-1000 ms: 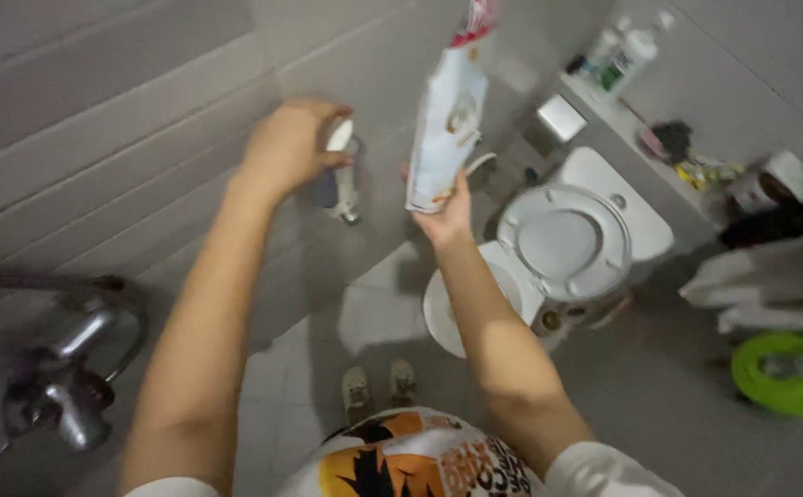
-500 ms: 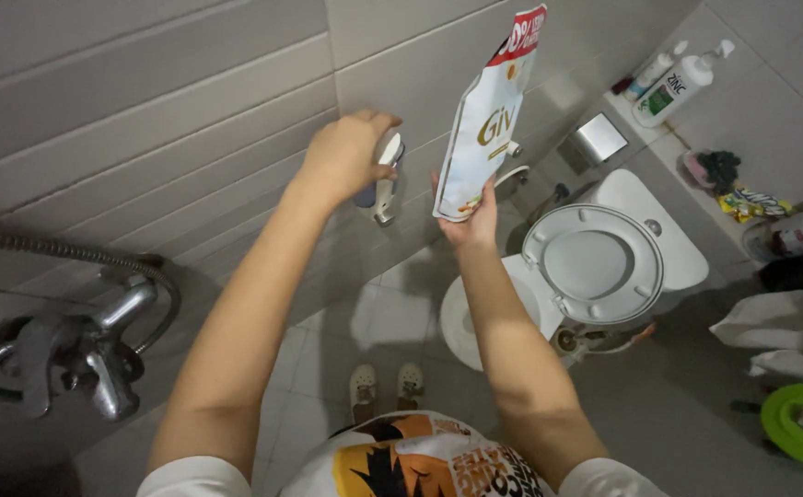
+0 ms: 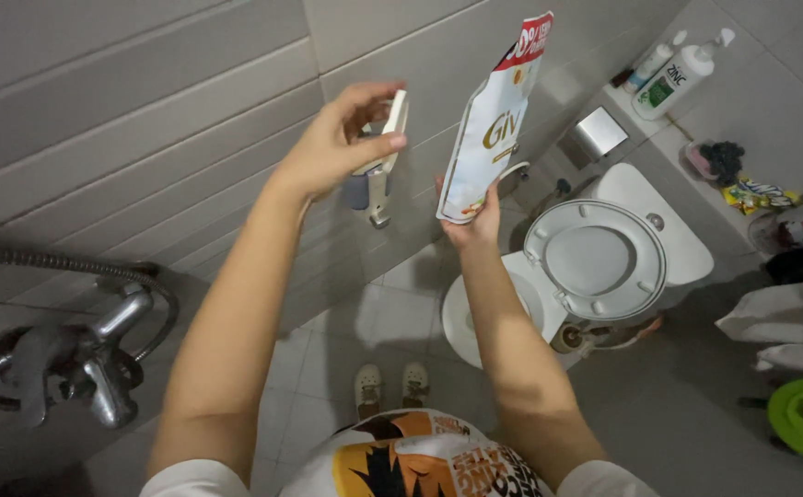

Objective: Refilling a liquid soap dispenser from a refill pouch in a bathroom.

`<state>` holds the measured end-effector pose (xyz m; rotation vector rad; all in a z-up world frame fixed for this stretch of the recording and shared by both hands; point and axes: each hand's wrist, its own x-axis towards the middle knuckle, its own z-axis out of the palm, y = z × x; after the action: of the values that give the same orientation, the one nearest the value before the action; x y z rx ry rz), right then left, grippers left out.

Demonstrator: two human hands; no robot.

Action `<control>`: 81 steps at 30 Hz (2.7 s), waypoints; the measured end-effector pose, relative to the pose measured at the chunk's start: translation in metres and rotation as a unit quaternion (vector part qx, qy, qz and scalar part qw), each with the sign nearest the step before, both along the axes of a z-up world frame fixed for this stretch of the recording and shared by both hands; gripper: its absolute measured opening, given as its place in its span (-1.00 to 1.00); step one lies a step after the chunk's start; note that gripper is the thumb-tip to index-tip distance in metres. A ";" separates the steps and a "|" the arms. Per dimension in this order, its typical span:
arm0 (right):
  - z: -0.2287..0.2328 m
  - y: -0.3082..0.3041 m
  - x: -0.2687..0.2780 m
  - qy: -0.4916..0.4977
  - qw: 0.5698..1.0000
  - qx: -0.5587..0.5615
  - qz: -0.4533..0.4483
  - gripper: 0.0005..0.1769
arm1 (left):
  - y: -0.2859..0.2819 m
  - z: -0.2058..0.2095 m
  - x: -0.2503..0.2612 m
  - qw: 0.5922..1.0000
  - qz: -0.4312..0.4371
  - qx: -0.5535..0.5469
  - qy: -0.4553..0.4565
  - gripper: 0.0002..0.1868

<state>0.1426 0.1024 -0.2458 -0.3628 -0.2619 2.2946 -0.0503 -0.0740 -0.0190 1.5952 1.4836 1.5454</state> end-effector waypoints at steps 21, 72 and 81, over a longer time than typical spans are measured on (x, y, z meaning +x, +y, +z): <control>0.004 -0.005 -0.001 0.045 0.998 -0.017 0.029 -0.43 | -0.020 -0.011 -0.011 0.924 -0.026 -0.032 -0.381 -0.56; -0.043 -0.006 0.017 0.029 0.997 -0.059 0.039 -0.39 | 0.027 -0.035 0.039 0.757 0.401 -0.226 0.463 -0.38; -0.028 -0.015 0.023 0.055 0.994 -0.097 0.013 -0.46 | 0.012 -0.026 0.039 0.770 0.353 -0.244 0.472 -0.44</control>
<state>0.1656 0.0875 -0.2738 -0.3306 0.0126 2.3634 -0.0113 -0.0620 -0.0447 1.6012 2.9839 0.3761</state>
